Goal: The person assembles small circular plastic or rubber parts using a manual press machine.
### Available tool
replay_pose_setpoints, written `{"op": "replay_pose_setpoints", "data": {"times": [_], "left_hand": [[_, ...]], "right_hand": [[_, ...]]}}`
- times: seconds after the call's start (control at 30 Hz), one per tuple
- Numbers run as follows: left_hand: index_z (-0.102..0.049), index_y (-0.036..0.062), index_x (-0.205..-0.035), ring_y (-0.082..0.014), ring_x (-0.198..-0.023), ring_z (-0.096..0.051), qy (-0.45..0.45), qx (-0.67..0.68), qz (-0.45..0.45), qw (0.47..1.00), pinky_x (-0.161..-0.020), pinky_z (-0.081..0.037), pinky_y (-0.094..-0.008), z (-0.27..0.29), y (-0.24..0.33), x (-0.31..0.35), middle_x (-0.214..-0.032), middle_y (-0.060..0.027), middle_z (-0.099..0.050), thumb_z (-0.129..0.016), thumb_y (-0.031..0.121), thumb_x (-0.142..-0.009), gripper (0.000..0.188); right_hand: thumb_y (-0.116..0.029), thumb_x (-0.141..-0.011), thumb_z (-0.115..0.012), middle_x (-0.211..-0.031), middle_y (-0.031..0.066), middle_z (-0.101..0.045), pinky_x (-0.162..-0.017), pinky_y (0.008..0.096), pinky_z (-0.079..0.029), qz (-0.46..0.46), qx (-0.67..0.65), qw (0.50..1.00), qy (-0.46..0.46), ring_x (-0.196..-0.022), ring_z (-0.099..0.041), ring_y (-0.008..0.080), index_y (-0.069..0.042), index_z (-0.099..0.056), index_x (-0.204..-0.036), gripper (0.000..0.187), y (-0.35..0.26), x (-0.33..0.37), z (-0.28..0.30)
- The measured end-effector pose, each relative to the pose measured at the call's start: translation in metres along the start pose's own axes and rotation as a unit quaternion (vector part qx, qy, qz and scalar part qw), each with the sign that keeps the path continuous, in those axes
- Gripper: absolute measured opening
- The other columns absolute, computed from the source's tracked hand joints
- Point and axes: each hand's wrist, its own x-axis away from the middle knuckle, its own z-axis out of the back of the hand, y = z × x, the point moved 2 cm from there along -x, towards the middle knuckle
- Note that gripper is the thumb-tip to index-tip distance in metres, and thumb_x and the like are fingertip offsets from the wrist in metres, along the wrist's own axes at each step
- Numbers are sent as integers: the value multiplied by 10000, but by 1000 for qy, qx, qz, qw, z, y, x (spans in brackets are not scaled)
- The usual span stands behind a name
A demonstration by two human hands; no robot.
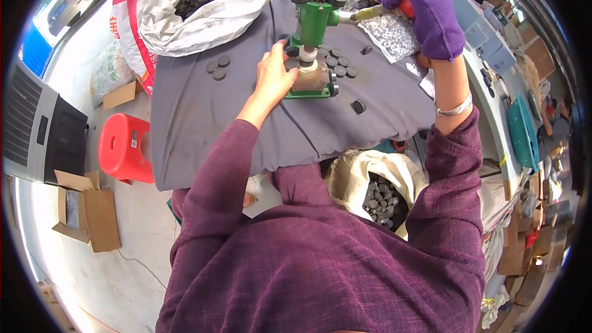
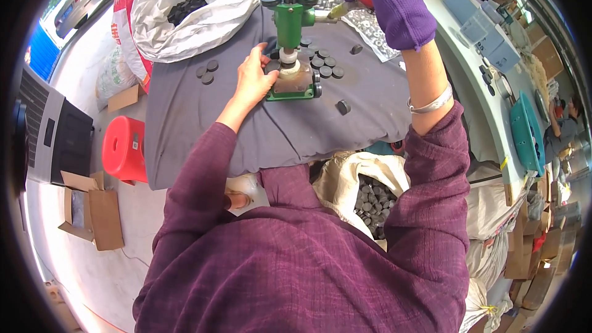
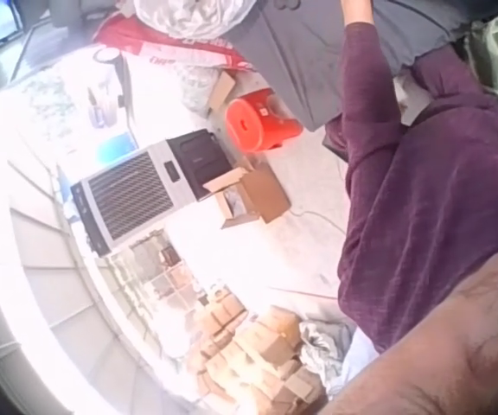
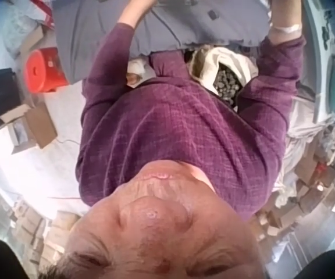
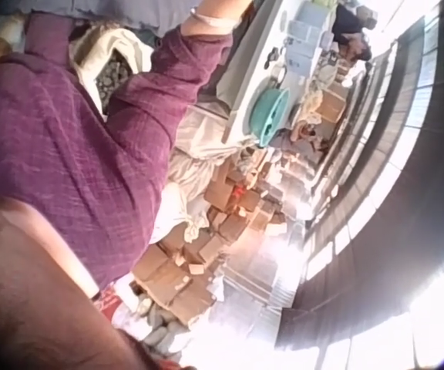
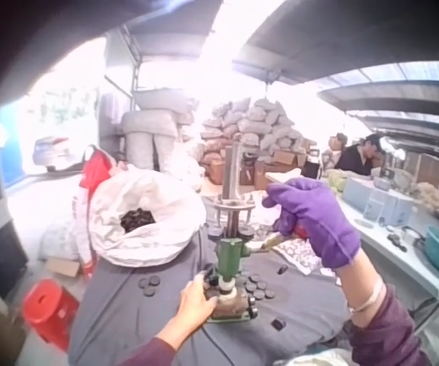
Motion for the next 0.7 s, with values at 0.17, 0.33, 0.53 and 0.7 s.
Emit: {"op": "replay_pose_setpoints", "data": {"times": [0.17,0.33,0.53,0.7], "left_hand": [[-379,26,-1356,-267,-914,-602,12,6,2,1000,-841,-485,-377,-19,15,-3,-984,-133,-628,-732,100,-677,770],[-374,42,-1349,-270,-937,-619,39,42,58,997,-850,-489,-382,-32,20,-6,-992,-123,-642,-783,115,-664,801],[-404,45,-1328,-239,-941,-628,39,96,82,991,-856,-492,-361,-33,14,-7,-989,-106,-656,-788,110,-654,778],[-606,36,-1169,-213,-951,-641,116,70,64,989,-868,-490,-333,-26,-15,-24,-1017,-135,-672,-647,70,-729,443]], "right_hand": [[-180,-896,-623,-670,41,-633,-433,229,-441,-5,5,1000,-4,-463,-544,94,17,-657,-859,203,4,8,2],[-127,-885,-570,-805,66,-662,-597,240,-471,65,13,995,-74,-579,-524,70,33,-667,-1029,236,29,29,17],[-116,-787,-715,-714,43,-640,-555,256,-446,97,123,988,-7,-596,-575,127,-13,-699,-900,154,81,109,-8],[-32,-736,-742,-724,78,-661,-610,308,-476,122,72,990,3,-642,-610,197,-39,-702,-840,111,108,122,-11]]}}
